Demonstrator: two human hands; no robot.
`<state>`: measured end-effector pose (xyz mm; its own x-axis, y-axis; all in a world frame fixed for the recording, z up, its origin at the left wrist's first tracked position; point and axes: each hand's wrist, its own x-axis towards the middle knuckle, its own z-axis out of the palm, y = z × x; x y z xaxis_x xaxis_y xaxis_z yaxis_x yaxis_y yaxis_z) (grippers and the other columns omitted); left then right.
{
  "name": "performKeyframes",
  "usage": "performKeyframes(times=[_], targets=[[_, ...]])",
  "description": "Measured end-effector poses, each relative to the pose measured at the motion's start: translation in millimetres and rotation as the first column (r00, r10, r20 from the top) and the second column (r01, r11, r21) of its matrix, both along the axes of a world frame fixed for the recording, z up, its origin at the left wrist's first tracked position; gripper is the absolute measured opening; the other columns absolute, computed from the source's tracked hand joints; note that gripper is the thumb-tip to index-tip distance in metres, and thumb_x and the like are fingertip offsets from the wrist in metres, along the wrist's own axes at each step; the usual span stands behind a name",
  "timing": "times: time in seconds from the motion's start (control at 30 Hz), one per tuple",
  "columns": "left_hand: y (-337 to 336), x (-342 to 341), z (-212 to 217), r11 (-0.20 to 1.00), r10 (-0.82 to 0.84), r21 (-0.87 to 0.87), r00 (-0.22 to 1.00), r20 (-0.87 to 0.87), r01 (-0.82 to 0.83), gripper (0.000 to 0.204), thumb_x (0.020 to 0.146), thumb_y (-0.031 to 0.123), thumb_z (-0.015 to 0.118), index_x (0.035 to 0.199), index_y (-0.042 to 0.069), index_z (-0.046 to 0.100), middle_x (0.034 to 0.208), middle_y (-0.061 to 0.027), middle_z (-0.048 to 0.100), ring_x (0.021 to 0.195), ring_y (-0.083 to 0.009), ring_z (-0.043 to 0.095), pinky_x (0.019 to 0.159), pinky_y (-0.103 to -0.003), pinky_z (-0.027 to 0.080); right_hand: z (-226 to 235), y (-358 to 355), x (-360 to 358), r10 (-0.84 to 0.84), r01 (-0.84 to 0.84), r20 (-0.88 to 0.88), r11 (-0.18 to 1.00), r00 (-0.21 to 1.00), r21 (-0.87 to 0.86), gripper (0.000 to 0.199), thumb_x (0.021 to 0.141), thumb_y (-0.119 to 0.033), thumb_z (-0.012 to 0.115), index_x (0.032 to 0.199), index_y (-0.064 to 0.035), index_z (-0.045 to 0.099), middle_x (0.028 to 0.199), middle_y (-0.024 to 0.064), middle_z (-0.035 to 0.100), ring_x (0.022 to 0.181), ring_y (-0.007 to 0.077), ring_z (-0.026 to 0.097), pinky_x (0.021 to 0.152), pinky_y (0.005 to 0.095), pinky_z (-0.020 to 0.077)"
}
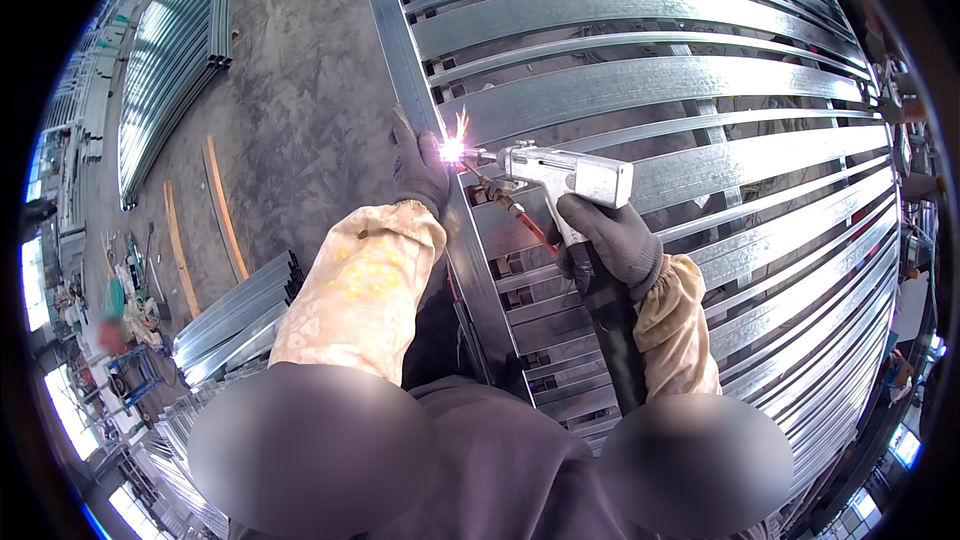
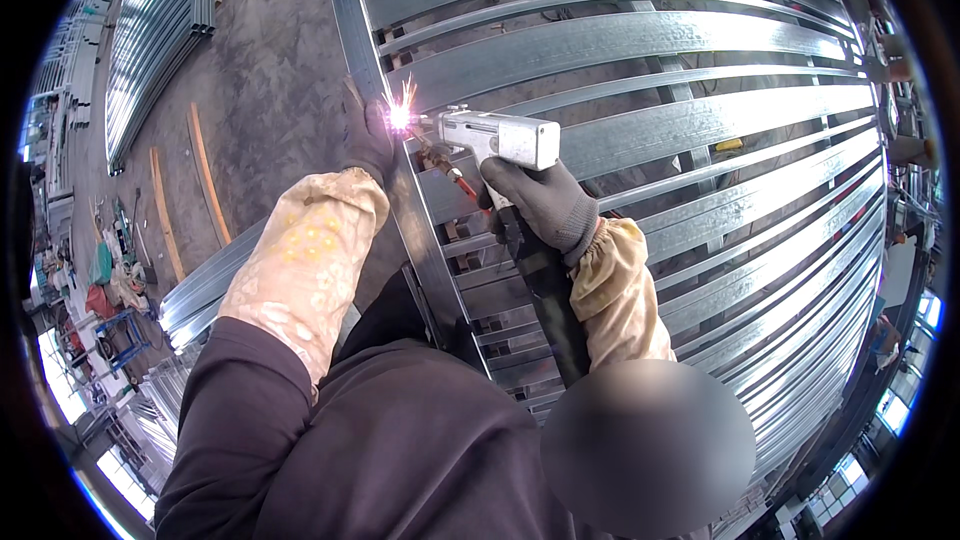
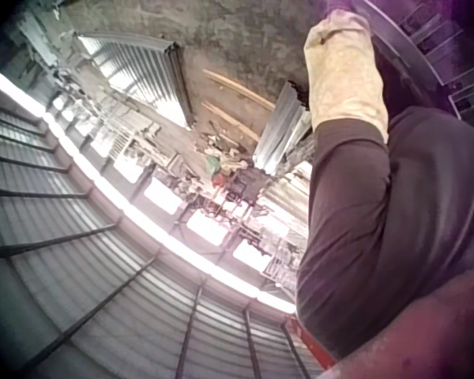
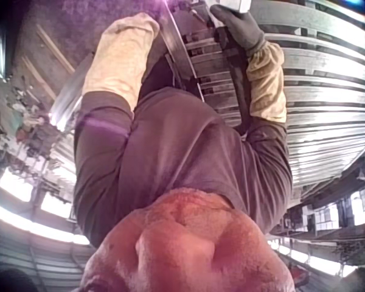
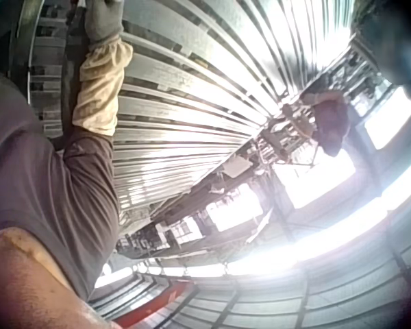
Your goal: The person welds a metal frame using a handheld welding gun. They repeatedly position the tool at intersections of metal bars and apply welds, creating bright sparks. The person adjusts the frame and repositions the tool multiple times to complete welds along the structure.
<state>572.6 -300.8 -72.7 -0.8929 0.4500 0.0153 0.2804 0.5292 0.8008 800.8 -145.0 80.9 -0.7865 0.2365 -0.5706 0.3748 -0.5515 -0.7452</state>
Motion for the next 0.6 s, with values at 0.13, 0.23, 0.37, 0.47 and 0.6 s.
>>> performKeyframes(times=[0.13, 0.23, 0.37, 0.47, 0.6], targets=[[-1.1, -2.9, -6.5, 1.0, -0.007, -0.011, 0.999, -0.043, 0.007, 0.07, 0.105, 0.028, 0.041, 0.166, 0.014, 0.009, 0.156, -0.0309, 0.04, 0.138, -0.0463, 0.049, 0.113, -0.046, 0.039, 2.5, -1.1, 0.6, -0.009, 0.009, 0.023, 1.0, 1.0, -0.001, 0.032, 0.101, -0.025, 0.066, 0.117, 0.0022, 0.061, 0.082, 0.0118, 0.07, 0.056, 0.0201, 0.067, 0.048, 0.0315, 0.053], [-5.5, -9.3, -16.2, 0.999, -0.008, -0.031, 1.0, -0.021, 0.007, 0.071, 0.105, 0.028, 0.042, 0.166, 0.013, 0.009, 0.157, -0.0312, 0.038, 0.137, -0.0469, 0.049, 0.113, -0.046, 0.04, 3.7, -0.6, 0.2, 0.025, -0.025, 0.026, 1.0, 0.999, -0.01, 0.038, 0.1, -0.029, 0.066, 0.125, -0.0007, 0.057, 0.082, 0.0102, 0.067, 0.058, 0.0172, 0.066, 0.051, 0.0296, 0.0536], [-0.6, -3.1, -1.8, 0.999, -0.007, -0.037, 0.998, 0.058, 0.009, 0.071, 0.105, 0.029, 0.041, 0.166, 0.012, 0.009, 0.158, -0.0314, 0.037, 0.138, -0.047, 0.048, 0.114, -0.046, 0.039, 1.4, 0.7, 1.5, 0.03, -0.03, 0.029, 1.0, 0.999, -0.006, 0.038, 0.101, -0.028, 0.066, 0.126, -0.0007, 0.056, 0.082, 0.01, 0.067, 0.058, 0.0169, 0.066, 0.051, 0.0293, 0.0535], [0.9, 1.3, -1.3, 0.999, 0.033, -0.028, 0.999, 0.004, -0.033, 0.068, 0.107, 0.029, 0.04, 0.165, 0.01, 0.012, 0.141, -0.0275, 0.057, 0.127, -0.0399, 0.059, 0.109, -0.043, 0.044, 4.0, -0.1, 0.0, 0.031, -0.031, 0.02, 0.999, 0.999, -0.009, 0.038, 0.101, -0.028, 0.065, 0.126, -0.0006, 0.056, 0.082, 0.0095, 0.067, 0.058, 0.0165, 0.066, 0.051, 0.0289, 0.0535], [-1.8, -3.1, -4.3, 0.998, 0.018, -0.055, 0.988, 0.151, -0.01, 0.071, 0.106, 0.03, 0.04, 0.167, 0.016, 0.006, 0.156, -0.0319, 0.041, 0.137, -0.0469, 0.049, 0.114, -0.046, 0.04, 4.6, -0.7, 0.8, 0.032, -0.032, 0.015, 0.999, 0.999, 0.006, 0.037, 0.101, -0.027, 0.065, 0.125, -0.0004, 0.057, 0.081, 0.0089, 0.066, 0.058, 0.0158, 0.066, 0.051, 0.0282, 0.0536]])
